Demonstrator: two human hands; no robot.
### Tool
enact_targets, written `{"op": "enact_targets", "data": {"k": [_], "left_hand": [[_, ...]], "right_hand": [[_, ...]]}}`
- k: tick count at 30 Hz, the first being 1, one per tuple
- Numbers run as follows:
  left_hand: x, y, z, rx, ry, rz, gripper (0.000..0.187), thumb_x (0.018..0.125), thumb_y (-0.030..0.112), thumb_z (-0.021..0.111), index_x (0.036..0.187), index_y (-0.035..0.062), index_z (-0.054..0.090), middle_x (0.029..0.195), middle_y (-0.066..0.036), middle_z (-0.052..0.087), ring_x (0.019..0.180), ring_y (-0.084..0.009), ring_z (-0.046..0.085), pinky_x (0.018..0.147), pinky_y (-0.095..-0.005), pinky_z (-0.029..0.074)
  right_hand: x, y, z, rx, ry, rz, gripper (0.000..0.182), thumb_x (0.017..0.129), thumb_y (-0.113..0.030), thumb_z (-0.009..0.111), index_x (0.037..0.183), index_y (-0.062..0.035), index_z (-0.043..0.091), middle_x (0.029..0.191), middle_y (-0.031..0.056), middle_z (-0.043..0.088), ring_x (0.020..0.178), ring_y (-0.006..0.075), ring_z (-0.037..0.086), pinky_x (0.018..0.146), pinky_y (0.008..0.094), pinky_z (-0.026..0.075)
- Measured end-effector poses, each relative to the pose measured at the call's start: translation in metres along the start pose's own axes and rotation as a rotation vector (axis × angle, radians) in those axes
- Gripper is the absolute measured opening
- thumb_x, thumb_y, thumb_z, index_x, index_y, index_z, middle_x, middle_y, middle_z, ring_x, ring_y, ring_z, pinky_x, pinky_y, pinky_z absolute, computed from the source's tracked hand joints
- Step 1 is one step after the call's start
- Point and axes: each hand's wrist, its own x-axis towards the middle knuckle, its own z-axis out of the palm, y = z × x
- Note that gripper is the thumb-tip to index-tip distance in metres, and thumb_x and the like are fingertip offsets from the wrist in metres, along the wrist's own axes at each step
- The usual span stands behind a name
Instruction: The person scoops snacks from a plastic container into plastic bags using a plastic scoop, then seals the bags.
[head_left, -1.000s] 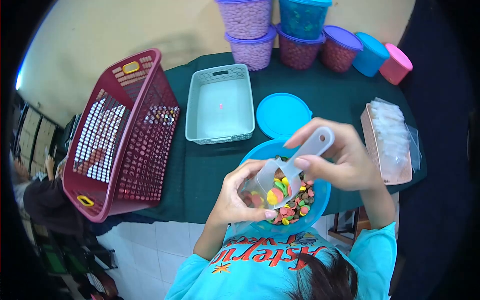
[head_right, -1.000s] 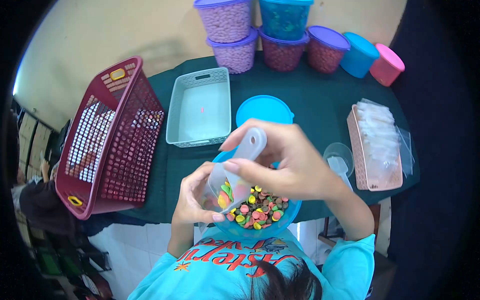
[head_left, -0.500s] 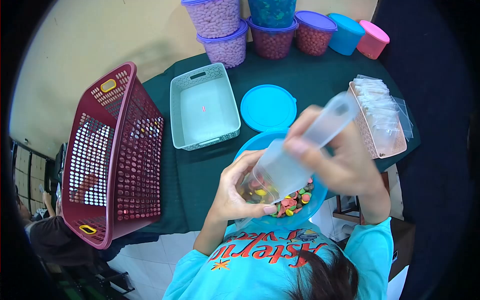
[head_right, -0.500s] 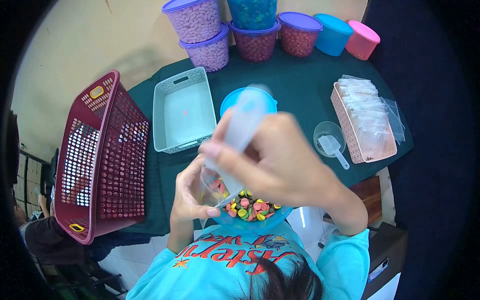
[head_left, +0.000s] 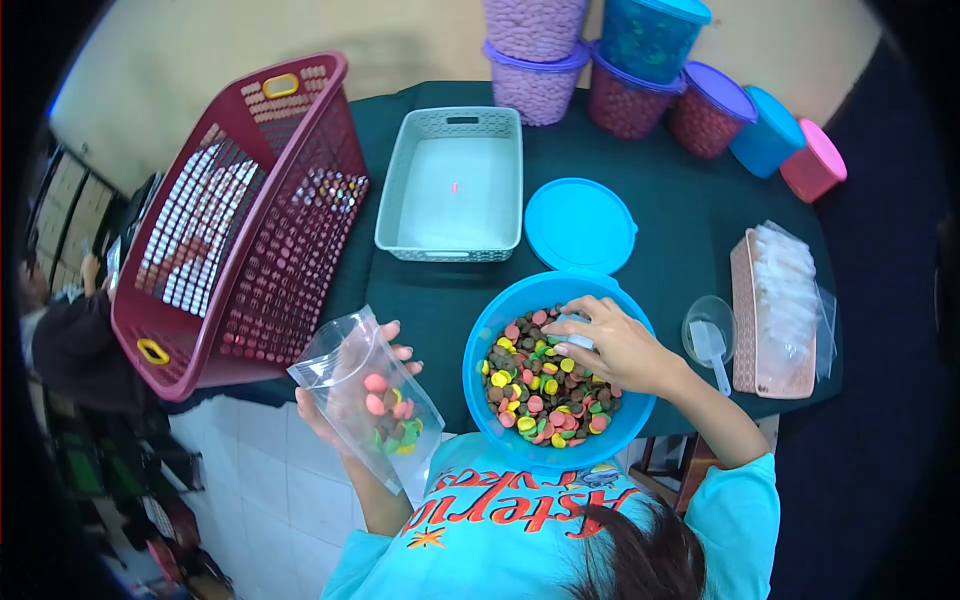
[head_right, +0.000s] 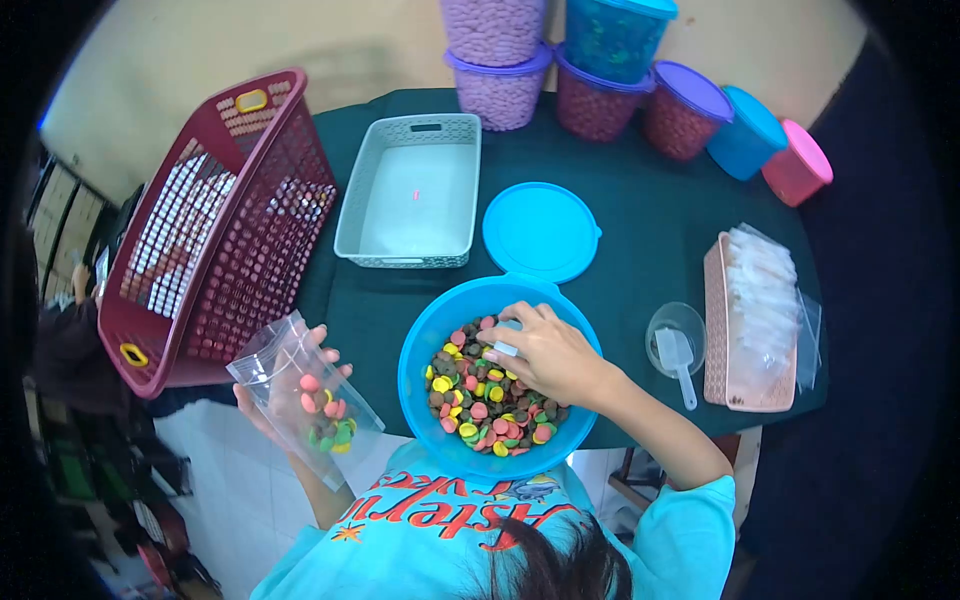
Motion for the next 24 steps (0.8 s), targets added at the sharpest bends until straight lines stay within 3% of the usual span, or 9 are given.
{"op": "enact_targets", "data": {"k": [4, 6, 9, 11, 18, 20, 22, 24], "left_hand": [[-0.024, -0.011, 0.004, -0.097, 0.091, 0.061, 0.093, 0.069, 0.067, 0.037, 0.125, -0.0063, 0.028, 0.116, -0.03, 0.038, 0.091, -0.0322, 0.05, 0.073, -0.044, 0.044], [-0.034, -0.014, 0.008, -0.133, 0.114, 0.091, 0.092, 0.067, 0.067, 0.039, 0.122, -0.0065, 0.031, 0.114, -0.029, 0.04, 0.089, -0.0316, 0.051, 0.072, -0.0433, 0.044], [-0.048, -0.019, 0.009, -0.078, 0.122, 0.084, 0.093, 0.064, 0.068, 0.041, 0.119, -0.0066, 0.034, 0.112, -0.029, 0.041, 0.088, -0.0306, 0.051, 0.071, -0.0424, 0.044], [-0.055, -0.021, 0.011, -0.036, 0.156, 0.134, 0.093, 0.062, 0.069, 0.042, 0.118, -0.0059, 0.035, 0.111, -0.028, 0.042, 0.088, -0.03, 0.051, 0.071, -0.0418, 0.044], [-0.063, -0.024, 0.009, 0.007, 0.217, 0.151, 0.094, 0.063, 0.07, 0.04, 0.12, -0.0037, 0.034, 0.111, -0.027, 0.042, 0.088, -0.03, 0.051, 0.071, -0.042, 0.044], [-0.058, -0.026, 0.01, -0.031, 0.205, 0.152, 0.093, 0.064, 0.071, 0.038, 0.12, -0.003, 0.033, 0.112, -0.027, 0.041, 0.089, -0.0302, 0.051, 0.071, -0.0424, 0.044], [-0.051, -0.027, 0.01, -0.033, 0.176, 0.122, 0.093, 0.064, 0.071, 0.039, 0.121, -0.0026, 0.033, 0.113, -0.027, 0.041, 0.09, -0.0304, 0.05, 0.072, -0.0427, 0.044], [-0.045, -0.026, 0.005, -0.037, 0.144, 0.085, 0.092, 0.065, 0.071, 0.039, 0.121, -0.0021, 0.033, 0.113, -0.028, 0.04, 0.09, -0.0306, 0.05, 0.072, -0.0429, 0.043]], "right_hand": [[0.013, 0.021, 0.002, 0.006, -0.154, 0.068, 0.029, 0.076, -0.02, 0.059, 0.104, -0.0113, 0.056, 0.102, 0.0146, 0.051, 0.085, 0.033, 0.054, 0.073, 0.0394, 0.045], [0.017, 0.03, 0.003, 0.0, -0.159, 0.002, 0.031, 0.075, -0.017, 0.059, 0.105, -0.0113, 0.055, 0.098, 0.0173, 0.053, 0.08, 0.0336, 0.056, 0.07, 0.0389, 0.046], [0.022, 0.031, -0.001, 0.135, -0.188, -0.038, 0.03, 0.075, -0.014, 0.059, 0.103, -0.0069, 0.055, 0.091, 0.019, 0.056, 0.079, 0.0336, 0.056, 0.069, 0.0394, 0.045], [0.025, 0.03, -0.002, 0.182, -0.206, 0.061, 0.027, 0.074, -0.012, 0.059, 0.099, -0.0009, 0.055, 0.085, 0.0203, 0.057, 0.077, 0.0338, 0.056, 0.067, 0.0398, 0.045], [0.027, 0.028, 0.001, 0.29, -0.276, 0.038, 0.027, 0.074, -0.011, 0.058, 0.097, 0.0031, 0.052, 0.085, 0.0214, 0.057, 0.08, 0.0353, 0.056, 0.07, 0.0394, 0.045], [0.021, 0.035, 0.018, 0.231, -0.216, -0.081, 0.028, 0.075, -0.012, 0.058, 0.097, 0.0045, 0.052, 0.086, 0.0225, 0.057, 0.082, 0.0364, 0.056, 0.073, 0.0392, 0.045], [0.023, 0.032, 0.009, 0.292, -0.264, -0.017, 0.03, 0.076, -0.015, 0.058, 0.098, 0.0054, 0.053, 0.093, 0.0227, 0.057, 0.087, 0.0354, 0.055, 0.076, 0.0383, 0.044], [0.024, 0.029, 0.001, 0.522, -0.388, 0.174, 0.034, 0.077, -0.018, 0.058, 0.102, 0.0044, 0.052, 0.1, 0.022, 0.055, 0.093, 0.0324, 0.054, 0.08, 0.0374, 0.043]]}}
